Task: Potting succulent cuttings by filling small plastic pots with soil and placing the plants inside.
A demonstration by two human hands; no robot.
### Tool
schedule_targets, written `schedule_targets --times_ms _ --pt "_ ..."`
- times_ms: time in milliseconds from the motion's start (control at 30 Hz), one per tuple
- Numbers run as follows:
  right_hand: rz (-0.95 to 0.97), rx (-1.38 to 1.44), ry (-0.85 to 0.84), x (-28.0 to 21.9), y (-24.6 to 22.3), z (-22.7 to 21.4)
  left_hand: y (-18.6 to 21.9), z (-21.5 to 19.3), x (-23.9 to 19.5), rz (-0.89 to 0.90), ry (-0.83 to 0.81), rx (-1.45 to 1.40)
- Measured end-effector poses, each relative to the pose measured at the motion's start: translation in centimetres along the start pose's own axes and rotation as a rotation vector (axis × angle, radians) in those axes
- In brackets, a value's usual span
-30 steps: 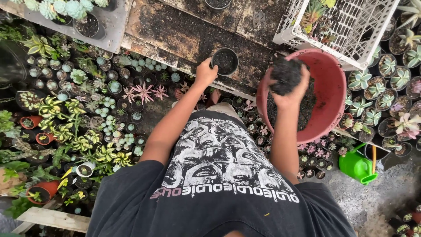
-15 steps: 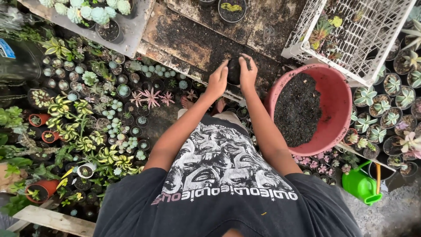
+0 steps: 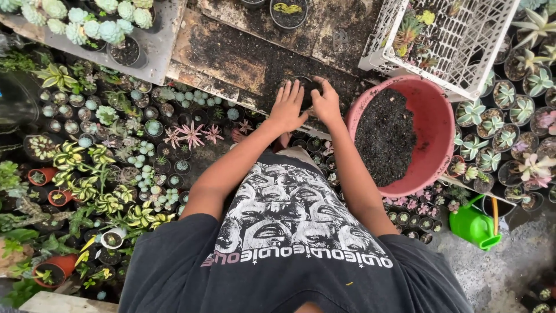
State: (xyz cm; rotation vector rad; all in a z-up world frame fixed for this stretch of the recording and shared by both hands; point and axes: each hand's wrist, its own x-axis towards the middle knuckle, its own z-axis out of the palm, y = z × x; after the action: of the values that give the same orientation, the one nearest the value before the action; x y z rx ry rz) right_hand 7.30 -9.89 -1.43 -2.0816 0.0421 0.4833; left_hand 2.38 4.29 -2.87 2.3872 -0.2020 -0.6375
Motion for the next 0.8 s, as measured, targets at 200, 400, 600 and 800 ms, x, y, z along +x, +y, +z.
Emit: schedule_targets --times_ms 200,400,600,800 --pt "-0.172 0.126 0.231 -4.4 -3.1 -2.8 -0.1 2.6 0.5 0.102 -0.023 0.178" --pt "-0.183 0.356 0.380 -7.8 -1.8 -7.2 -4.2 6.2 3.2 0.279 0.374 0.273" --pt "-0.038 0.416 0.607 -9.5 3.0 -10.6 -2.6 3.5 1.9 0.378 0.574 -0.061" --pt "0.160 -0.019 0.617 -11.4 7.3 -11.4 1.5 5.0 2.7 0.545 0.686 -0.232"
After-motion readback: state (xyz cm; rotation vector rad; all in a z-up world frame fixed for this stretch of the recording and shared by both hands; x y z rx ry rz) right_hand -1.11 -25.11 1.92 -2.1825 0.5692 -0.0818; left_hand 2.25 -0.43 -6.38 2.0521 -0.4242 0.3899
